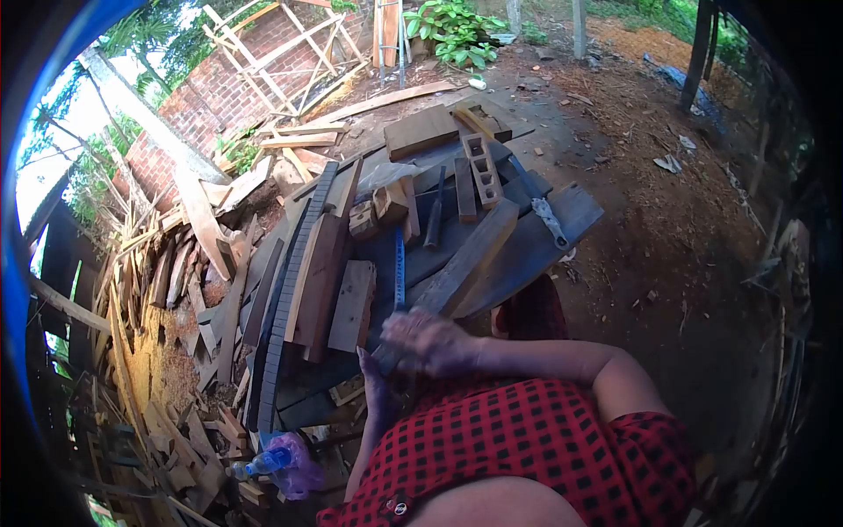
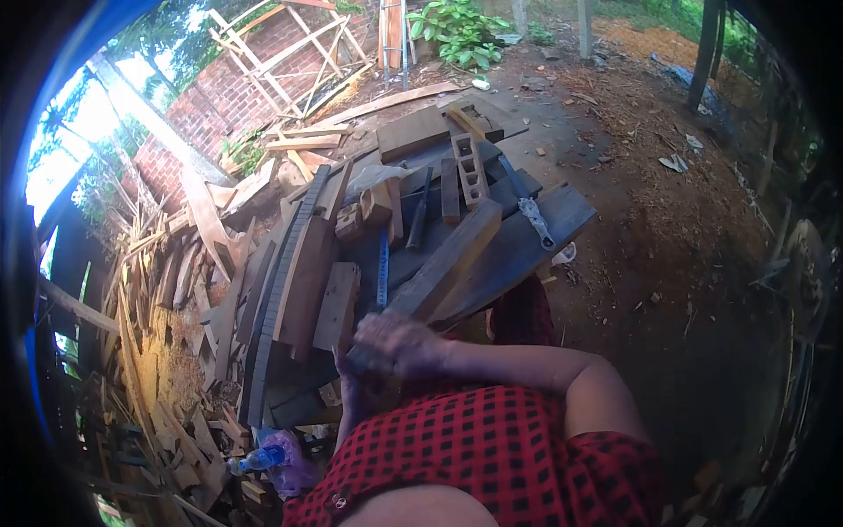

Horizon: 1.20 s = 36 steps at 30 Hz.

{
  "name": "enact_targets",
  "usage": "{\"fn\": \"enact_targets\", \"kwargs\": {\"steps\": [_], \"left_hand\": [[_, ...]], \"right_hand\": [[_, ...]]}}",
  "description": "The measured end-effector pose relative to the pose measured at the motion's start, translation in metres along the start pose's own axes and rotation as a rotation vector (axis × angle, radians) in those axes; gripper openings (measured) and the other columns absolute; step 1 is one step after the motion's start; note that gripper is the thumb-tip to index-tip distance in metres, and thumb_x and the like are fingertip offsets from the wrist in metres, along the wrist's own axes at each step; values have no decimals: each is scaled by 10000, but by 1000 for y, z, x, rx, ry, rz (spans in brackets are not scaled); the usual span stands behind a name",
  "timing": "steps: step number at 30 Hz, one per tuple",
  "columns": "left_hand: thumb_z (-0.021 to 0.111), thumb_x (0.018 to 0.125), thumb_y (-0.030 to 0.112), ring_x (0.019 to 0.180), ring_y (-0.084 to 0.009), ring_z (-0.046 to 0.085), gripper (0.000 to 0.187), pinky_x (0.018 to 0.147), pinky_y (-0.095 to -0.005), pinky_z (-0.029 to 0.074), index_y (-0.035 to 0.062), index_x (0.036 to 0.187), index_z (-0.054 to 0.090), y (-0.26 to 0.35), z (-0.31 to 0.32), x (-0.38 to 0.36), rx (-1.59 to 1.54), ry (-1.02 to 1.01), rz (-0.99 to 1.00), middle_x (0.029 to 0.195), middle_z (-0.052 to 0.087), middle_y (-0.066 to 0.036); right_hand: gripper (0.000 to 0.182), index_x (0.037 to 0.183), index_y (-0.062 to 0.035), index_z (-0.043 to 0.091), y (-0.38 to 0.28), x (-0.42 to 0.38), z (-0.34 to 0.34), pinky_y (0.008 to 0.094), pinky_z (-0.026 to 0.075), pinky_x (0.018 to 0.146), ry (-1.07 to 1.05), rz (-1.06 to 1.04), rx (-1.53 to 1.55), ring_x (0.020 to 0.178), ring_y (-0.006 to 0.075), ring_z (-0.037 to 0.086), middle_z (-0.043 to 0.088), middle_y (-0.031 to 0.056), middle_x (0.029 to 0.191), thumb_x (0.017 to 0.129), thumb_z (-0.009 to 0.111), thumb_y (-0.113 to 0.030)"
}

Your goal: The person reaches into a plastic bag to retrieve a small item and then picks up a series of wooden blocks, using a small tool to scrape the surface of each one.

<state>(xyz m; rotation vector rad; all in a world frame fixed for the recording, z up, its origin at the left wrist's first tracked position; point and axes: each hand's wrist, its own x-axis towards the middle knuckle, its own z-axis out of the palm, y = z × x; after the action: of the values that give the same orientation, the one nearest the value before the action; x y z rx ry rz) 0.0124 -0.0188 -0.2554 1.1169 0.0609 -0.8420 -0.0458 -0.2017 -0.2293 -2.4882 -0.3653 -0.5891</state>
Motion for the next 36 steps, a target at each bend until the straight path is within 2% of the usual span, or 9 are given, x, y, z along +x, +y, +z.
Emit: {"fn": "enact_targets", "kwargs": {"steps": [5, 15, 17, 21, 23, 24, 27, 31, 36], "left_hand": [[361, 873, 703, 883, -166, 610, 693, 604, -307, 482, 117, 1203, 529, 3, 21, -13, -60, 123, 12, 1048, 620, -30], [387, 854, 714, 714, -166, 598, 679, 524, -302, 465, 136, 1187, 516, -9, -6, 1, 91, 100, 2, 961, 619, -28], [389, 878, 680, 712, -168, 606, 645, 527, -302, 459, 123, 1170, 533, -10, -6, 0, 69, 102, 4, 941, 630, -29], [398, 862, 704, 839, -194, 614, 714, 611, -314, 497, 140, 1298, 431, -22, -26, 8, -26, 149, -24, 1090, 588, -65], [402, 843, 726, 1008, -221, 589, 779, 751, -328, 512, 142, 1359, 369, -28, -43, 15, 27, -6, 4, 1222, 525, -83], [414, 815, 752, 1031, -213, 582, 812, 841, -329, 495, 134, 1341, 394, -14, 31, -19, 179, 114, 378, 1213, 539, -72], [426, 810, 753, 1040, -218, 580, 818, 911, -345, 469, 124, 1332, 401, -7, 30, -19, 29, 132, 208, 1160, 576, -71], [425, 859, 685, 830, -178, 608, 670, 631, -328, 509, 132, 1234, 475, -11, -19, 6, 78, 140, -29, 1057, 602, -48], [430, 882, 637, 733, -147, 584, 571, 534, -293, 462, 153, 1176, 507, -6, 0, -2, 63, 155, 32, 997, 598, -28]], "right_hand": [[475, 1235, -23, 534, 24, -6, -9, 428, 320, 1057, 17, -118, 23, 1222, 303, 476, 543, 148, 1266, 864, 603, -311], [487, 1265, -69, 520, 168, -26, -65, 389, 295, 1084, 339, 644, -281, 1250, 267, 459, 517, 142, 1311, 884, 573, -367], [460, 1237, -62, 536, 160, -18, -40, 367, 296, 1079, 393, 628, -502, 1245, 271, 457, 531, 153, 1281, 874, 571, -342], [507, 1255, -48, 503, 39, 15, -32, 423, 294, 1073, -279, 318, -69, 1262, 301, 436, 522, 170, 1276, 864, 582, -360], [483, 1254, -50, 506, 3, 1, 17, 439, 293, 1075, -6, -60, 48, 1250, 301, 454, 528, 175, 1270, 875, 571, -344], [483, 1254, -50, 506, 1, -1, 19, 439, 293, 1075, -3, -54, 53, 1250, 301, 454, 528, 175, 1270, 875, 571, -344], [476, 1257, -37, 506, 5, -2, 13, 438, 294, 1075, -64, -164, 121, 1247, 310, 455, 523, 186, 1273, 882, 565, -324], [271, 982, -26, 573, 88, -12, -40, 384, 438, 825, 221, -35, -120, 992, 305, 550, 583, 131, 983, 739, 628, -135], [412, 1188, -68, 580, 198, -54, -77, 398, 433, 919, 519, 528, -312, 1064, 315, 572, 601, 159, 1171, 872, 602, -331]]}}
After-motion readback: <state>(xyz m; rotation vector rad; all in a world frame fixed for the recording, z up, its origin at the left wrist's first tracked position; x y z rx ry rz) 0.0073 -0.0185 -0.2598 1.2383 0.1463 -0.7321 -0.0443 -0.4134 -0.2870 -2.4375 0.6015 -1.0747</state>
